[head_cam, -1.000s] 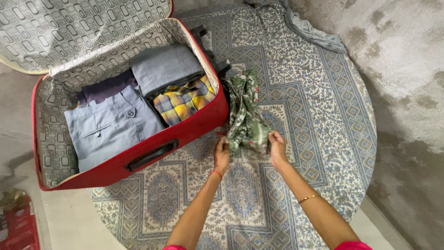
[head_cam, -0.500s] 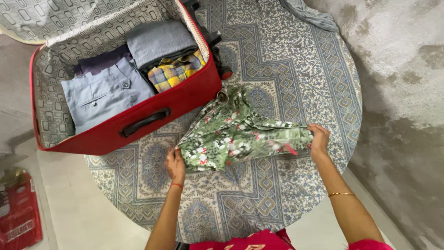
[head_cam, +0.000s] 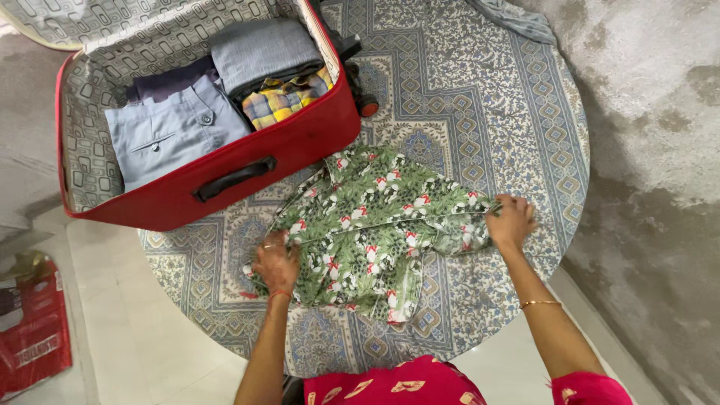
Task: The person folds a floral garment by hand and places it into a suitcase before closing the lid and zipping it.
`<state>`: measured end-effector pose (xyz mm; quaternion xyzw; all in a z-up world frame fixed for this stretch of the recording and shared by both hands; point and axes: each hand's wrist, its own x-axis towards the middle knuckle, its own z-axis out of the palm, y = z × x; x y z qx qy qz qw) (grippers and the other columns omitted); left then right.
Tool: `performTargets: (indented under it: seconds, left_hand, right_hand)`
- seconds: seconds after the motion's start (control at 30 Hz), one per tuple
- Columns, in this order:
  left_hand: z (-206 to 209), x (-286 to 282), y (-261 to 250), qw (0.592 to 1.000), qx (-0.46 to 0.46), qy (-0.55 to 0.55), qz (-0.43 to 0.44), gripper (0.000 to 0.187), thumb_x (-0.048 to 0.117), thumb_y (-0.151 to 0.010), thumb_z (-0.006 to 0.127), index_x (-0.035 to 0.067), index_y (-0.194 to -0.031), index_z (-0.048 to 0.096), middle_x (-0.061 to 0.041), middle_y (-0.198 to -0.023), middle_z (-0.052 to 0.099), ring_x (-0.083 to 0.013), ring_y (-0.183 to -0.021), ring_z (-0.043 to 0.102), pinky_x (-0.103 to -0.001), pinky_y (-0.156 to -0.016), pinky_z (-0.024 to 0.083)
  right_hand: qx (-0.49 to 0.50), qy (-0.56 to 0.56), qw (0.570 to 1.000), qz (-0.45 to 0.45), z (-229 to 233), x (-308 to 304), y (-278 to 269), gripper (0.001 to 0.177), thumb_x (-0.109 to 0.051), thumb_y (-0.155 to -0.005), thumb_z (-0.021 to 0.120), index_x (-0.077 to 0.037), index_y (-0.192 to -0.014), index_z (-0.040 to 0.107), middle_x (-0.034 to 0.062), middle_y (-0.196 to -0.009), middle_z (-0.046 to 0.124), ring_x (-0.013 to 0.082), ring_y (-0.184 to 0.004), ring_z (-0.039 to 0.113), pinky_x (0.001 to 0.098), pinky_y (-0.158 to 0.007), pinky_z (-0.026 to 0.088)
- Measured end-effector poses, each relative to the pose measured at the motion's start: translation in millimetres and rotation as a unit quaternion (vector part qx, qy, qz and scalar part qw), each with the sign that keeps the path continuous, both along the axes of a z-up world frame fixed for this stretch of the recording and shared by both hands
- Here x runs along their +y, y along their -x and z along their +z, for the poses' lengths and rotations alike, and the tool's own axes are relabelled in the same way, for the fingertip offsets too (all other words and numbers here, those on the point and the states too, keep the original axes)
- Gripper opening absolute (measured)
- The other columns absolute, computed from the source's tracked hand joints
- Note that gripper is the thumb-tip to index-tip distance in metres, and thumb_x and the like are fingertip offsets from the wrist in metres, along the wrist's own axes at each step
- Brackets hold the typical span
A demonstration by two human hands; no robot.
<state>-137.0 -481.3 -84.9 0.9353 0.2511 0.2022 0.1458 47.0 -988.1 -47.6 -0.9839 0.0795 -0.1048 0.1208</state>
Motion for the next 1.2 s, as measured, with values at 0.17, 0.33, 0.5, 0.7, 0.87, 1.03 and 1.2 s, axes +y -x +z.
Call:
performTargets:
  seconds: [0.17,0.33,0.5,0.7,0.87,1.03,1.2]
  left_hand:
    - [-5.5,-21.0,-20.3,0.995,0.083,0.048,-0.039,0.046,0.029,-0.073,0.075,0.021,-0.118,0.072,-0.003,-0.133,0.062,-0.0331,-0.132,0.049,-0.06,-0.102,0.042]
    - [11.1,-10.4,-49.3,0.991,0.027,0.121,0.044,0.023,0.026,-0.097,0.062,0.012,-0.111,0.074,-0.018,-0.116,0.07,-0.0422,-0.105,0.066,-0.051,-0.088,0.053]
    - [33.9,-13.7,-108.1,0.948,0.014,0.308,0.08,0.03,0.033,-0.109,0.058,0.007,-0.115,0.071,-0.027,-0.103,0.074,-0.0478,-0.09,0.068,-0.057,-0.081,0.052]
    - [84.3,-69.4,-164.2,0.855,-0.149,0.468,-0.167,0.081,0.041,-0.104,0.055,0.021,-0.168,0.009,-0.022,-0.163,0.034,-0.04,-0.144,0.04,-0.051,-0.115,0.038]
    - [97.6,-133.2,-163.3,0.888,-0.047,0.411,-0.201,0.111,0.055,-0.091,0.065,0.016,-0.164,-0.01,-0.023,-0.17,0.018,-0.0403,-0.14,0.043,-0.046,-0.125,0.024]
    - [40.2,-223.9,-98.2,0.95,0.082,0.182,-0.24,0.1,0.048,-0.081,0.077,0.002,-0.152,0.023,-0.028,-0.159,0.03,-0.0435,-0.149,0.03,-0.05,-0.122,0.028]
    - [-31.6,-243.8,-61.4,0.954,0.005,-0.072,-0.291,0.063,0.028,-0.094,0.061,0.015,-0.15,0.036,-0.017,-0.159,0.043,-0.0404,-0.147,0.037,-0.059,-0.116,0.03]
  right_hand:
    - [0.014,0.005,0.993,0.119,8.3,35.6,5.5,0.047,-0.021,-0.085,0.068,-0.023,-0.132,0.067,0.0167,-0.12,0.062,0.0365,-0.108,0.062,0.051,-0.087,0.051]
    - [0.116,-0.055,0.989,0.073,31.9,30.0,-26.5,0.027,-0.024,-0.092,0.059,-0.017,-0.115,0.071,0.0189,-0.105,0.072,0.0429,-0.095,0.069,0.0555,-0.081,0.053]
    - [0.115,0.017,0.992,0.048,53.5,17.2,-92.3,0.024,-0.025,-0.093,0.06,-0.009,-0.105,0.073,0.0215,-0.089,0.076,0.0424,-0.088,0.072,0.0541,-0.079,0.055]
    - [0.113,-0.29,0.944,-0.109,53.2,-9.1,-163.4,0.025,-0.022,-0.102,0.054,-0.003,-0.113,0.065,0.0175,-0.104,0.079,0.0316,-0.091,0.079,0.0465,-0.081,0.061]
    - [-0.014,-0.344,0.939,-0.014,10.4,-2.9,-160.3,0.059,-0.02,-0.1,0.066,-0.014,-0.149,0.034,0.0216,-0.137,0.066,0.0358,-0.123,0.066,0.0472,-0.104,0.048]
    - [0.087,-0.154,0.977,0.121,-15.6,38.9,-114.1,0.097,-0.03,-0.083,0.082,-0.017,-0.158,0.022,0.0242,-0.151,0.046,0.0461,-0.128,0.053,0.0489,-0.107,0.042]
    - [0.055,-0.041,0.98,0.189,-28.5,64.7,-78.3,0.064,-0.03,-0.081,0.081,-0.017,-0.137,0.053,0.0185,-0.153,0.047,0.0444,-0.122,0.057,0.0476,-0.093,0.05]
